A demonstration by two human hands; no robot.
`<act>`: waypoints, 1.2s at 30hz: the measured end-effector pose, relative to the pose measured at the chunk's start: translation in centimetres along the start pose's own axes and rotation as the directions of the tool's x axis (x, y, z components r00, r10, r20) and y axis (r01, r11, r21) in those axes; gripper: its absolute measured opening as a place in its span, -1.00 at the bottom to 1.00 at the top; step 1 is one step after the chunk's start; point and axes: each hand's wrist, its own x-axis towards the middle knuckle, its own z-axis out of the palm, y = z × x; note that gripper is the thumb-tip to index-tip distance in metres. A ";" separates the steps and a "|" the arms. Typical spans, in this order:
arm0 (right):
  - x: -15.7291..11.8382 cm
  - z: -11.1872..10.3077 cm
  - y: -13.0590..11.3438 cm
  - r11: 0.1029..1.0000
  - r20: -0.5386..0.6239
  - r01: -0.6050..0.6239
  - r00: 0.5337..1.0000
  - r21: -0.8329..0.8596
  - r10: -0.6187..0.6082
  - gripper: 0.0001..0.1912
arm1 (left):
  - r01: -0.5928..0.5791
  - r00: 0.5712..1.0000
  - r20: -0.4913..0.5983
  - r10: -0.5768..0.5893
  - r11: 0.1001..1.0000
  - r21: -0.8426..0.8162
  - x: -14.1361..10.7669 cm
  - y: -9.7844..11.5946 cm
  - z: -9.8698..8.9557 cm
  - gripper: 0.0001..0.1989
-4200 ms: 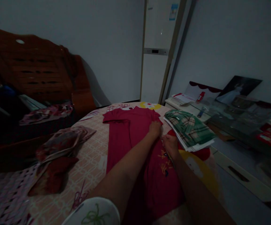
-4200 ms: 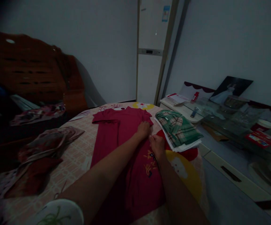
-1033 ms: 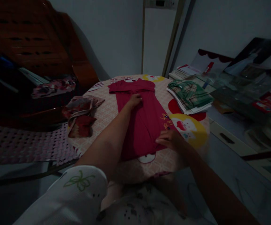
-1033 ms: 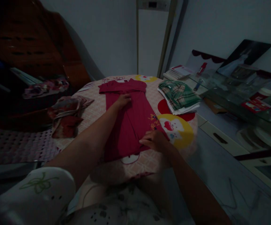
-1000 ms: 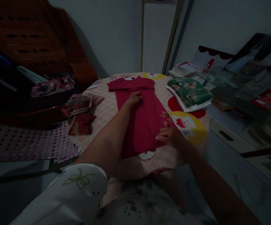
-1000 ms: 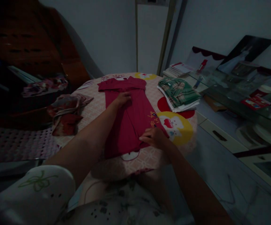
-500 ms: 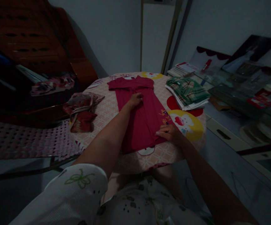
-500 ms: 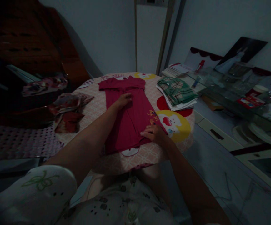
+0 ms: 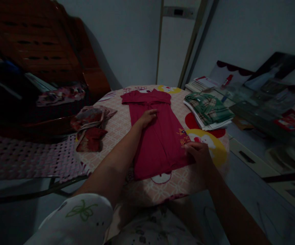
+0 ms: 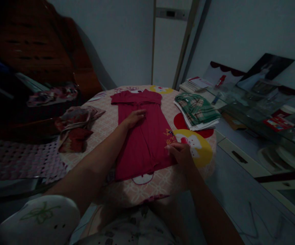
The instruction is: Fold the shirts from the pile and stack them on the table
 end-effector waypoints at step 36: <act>-1.7 1.6 -1.8 0.862 0.252 0.255 0.955 -0.439 -0.155 -0.79 | -0.005 1.000 -0.001 0.005 0.998 -0.066 -0.1 -0.4 -0.1 -0.53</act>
